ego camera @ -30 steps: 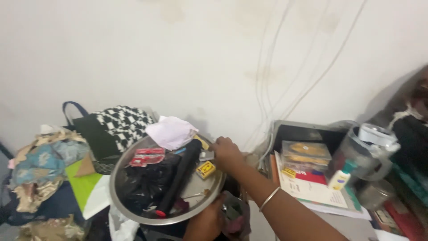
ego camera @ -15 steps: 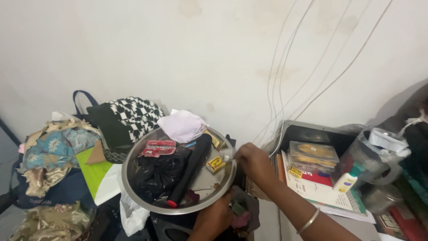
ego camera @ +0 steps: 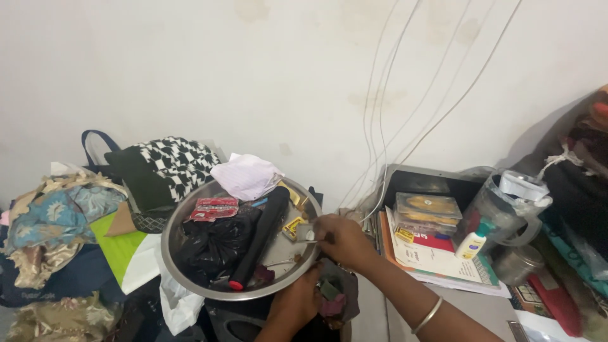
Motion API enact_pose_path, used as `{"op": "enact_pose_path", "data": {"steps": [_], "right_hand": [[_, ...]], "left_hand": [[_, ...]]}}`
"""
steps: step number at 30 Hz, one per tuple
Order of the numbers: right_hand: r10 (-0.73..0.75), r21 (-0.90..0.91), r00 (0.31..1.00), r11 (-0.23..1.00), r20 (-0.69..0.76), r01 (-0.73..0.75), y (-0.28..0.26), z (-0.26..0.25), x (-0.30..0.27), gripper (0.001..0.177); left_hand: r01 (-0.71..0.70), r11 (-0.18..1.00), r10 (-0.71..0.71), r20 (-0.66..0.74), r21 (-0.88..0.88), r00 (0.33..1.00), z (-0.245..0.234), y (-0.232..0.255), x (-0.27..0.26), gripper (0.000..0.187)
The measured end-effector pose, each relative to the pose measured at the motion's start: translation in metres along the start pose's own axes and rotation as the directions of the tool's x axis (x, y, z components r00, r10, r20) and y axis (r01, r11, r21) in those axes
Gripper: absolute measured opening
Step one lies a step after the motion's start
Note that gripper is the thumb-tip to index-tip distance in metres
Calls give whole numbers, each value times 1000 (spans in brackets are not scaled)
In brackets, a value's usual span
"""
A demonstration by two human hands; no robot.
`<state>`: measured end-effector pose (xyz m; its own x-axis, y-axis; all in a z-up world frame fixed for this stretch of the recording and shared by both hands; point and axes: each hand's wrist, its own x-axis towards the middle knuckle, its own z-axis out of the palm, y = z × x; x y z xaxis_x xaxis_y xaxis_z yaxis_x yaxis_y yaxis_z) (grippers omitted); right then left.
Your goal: The person sorts through a metal tray filled with various items, including snack packets, papers, and small containers. They pick up items one by one, inspect them, and place them onto a nearby table or back into the tray.
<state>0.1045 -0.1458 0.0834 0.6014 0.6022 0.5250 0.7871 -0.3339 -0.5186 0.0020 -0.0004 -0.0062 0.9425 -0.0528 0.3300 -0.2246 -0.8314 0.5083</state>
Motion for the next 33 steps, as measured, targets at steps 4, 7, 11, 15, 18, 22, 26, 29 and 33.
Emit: {"op": "enact_pose_path", "data": {"steps": [4, 7, 11, 15, 18, 22, 26, 29, 33], "right_hand": [[167, 253, 986, 954, -1, -162, 37, 4, -12, 22], [358, 349, 922, 853, 148, -388, 0, -20, -18, 41], [268, 336, 952, 892, 147, -304, 16, -19, -35, 50], [315, 250, 929, 900, 194, -357, 19, -18, -43, 52], [187, 220, 966, 949, 181, -225, 10, -24, -46, 52], [199, 242, 946, 934, 257, -263, 2, -28, -53, 51], [222, 445, 936, 834, 272, -327, 29, -14, -72, 47], [343, 484, 873, 732, 345, -479, 36, -7, -80, 41], [345, 458, 868, 746, 358, -484, 29, -2, -82, 32]], "left_hand": [[-18, 1000, 18, -26, 1, 999, 6, -4, 0, 58], [17, 1000, -17, 15, -24, 1000, 1, 0, 1, 59], [34, 999, -34, 48, -7, 998, -1, 3, 2, 59], [55, 999, -55, 75, 2, 996, -5, 5, 2, 58], [70, 997, -72, 111, 27, 991, -10, 9, 2, 51], [104, 994, -100, 126, -28, 987, -21, 18, -1, 55], [-74, 997, 72, -42, -39, 997, -15, 14, -1, 60], [94, 993, -89, 78, -71, 993, -24, 24, -2, 46], [111, 989, -109, 20, -96, 994, -25, 28, 0, 35]]}}
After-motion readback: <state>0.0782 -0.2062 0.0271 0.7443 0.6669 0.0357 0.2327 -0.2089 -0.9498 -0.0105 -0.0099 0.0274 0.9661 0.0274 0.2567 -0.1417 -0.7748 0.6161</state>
